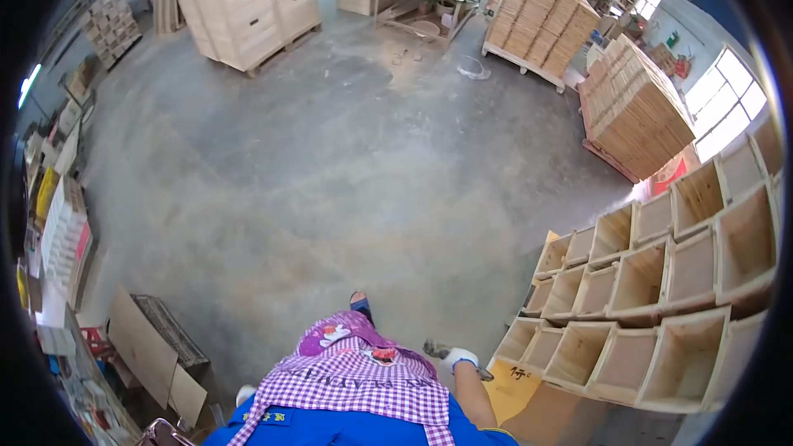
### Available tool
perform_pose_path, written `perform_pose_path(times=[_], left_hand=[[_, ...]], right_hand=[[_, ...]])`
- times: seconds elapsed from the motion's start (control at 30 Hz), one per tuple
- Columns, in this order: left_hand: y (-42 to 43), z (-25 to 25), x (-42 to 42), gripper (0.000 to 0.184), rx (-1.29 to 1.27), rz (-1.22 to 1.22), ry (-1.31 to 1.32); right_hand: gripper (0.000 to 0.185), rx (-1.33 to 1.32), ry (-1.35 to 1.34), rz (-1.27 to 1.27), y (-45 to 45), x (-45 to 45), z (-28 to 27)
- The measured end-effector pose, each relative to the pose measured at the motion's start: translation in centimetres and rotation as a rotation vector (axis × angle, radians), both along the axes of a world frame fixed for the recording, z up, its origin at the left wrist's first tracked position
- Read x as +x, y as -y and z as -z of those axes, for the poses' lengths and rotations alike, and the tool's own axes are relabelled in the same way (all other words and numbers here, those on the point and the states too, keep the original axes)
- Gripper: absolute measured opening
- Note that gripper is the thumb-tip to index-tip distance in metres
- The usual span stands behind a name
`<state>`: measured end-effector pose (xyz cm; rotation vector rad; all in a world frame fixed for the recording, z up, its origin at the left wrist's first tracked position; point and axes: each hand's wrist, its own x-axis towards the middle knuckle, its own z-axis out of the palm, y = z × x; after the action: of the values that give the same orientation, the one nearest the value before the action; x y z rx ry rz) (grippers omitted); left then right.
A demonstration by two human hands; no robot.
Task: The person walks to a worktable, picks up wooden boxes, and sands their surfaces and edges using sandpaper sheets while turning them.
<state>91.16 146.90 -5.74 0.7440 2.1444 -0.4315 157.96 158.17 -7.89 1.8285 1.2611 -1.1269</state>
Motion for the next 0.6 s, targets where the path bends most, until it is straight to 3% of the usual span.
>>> perform_pose_path(times=[0.03,0.07,0.1,0.27,0.37,0.4,0.5,0.53,0.6], left_hand=[[-3.8,1.4,0.7,0.060,-0.026,0.055,0.010],[-9.4,3.2,0.6,0.060,0.158,0.060,0.183],[-17.2,2.6,2.3,0.059,0.108,0.151,0.059],[-55.4,-6.2,13.6,0.066,0.577,0.503,0.135],[-72.5,-12.0,20.1,0.064,0.667,0.534,0.172],[-75.9,-10.8,20.9,0.064,0.671,0.519,0.170],[-83.3,-7.2,22.4,0.063,0.962,0.222,0.167],[-84.4,-6.7,22.5,0.064,0.826,0.230,0.114],[-84.2,-5.9,22.4,0.066,0.534,0.303,0.048]], right_hand=[[0.068,-0.012,0.009,0.010,-3.3,0.6,-0.9],[0.062,0.055,-0.020,0.092,-6.7,1.0,-1.6],[0.057,0.127,-0.054,0.173,-9.9,1.0,-2.5],[0.056,0.146,-0.243,0.589,-25.0,2.8,-4.0],[0.055,0.207,-0.320,0.725,-34.0,4.9,0.1],[0.055,0.208,-0.319,0.711,-37.6,6.3,2.0],[0.054,0.142,-0.243,0.151,-47.5,11.7,9.7],[0.054,0.142,-0.261,0.153,-51.5,12.1,8.9],[0.055,0.024,-0.280,0.438,-59.0,14.0,5.8]])
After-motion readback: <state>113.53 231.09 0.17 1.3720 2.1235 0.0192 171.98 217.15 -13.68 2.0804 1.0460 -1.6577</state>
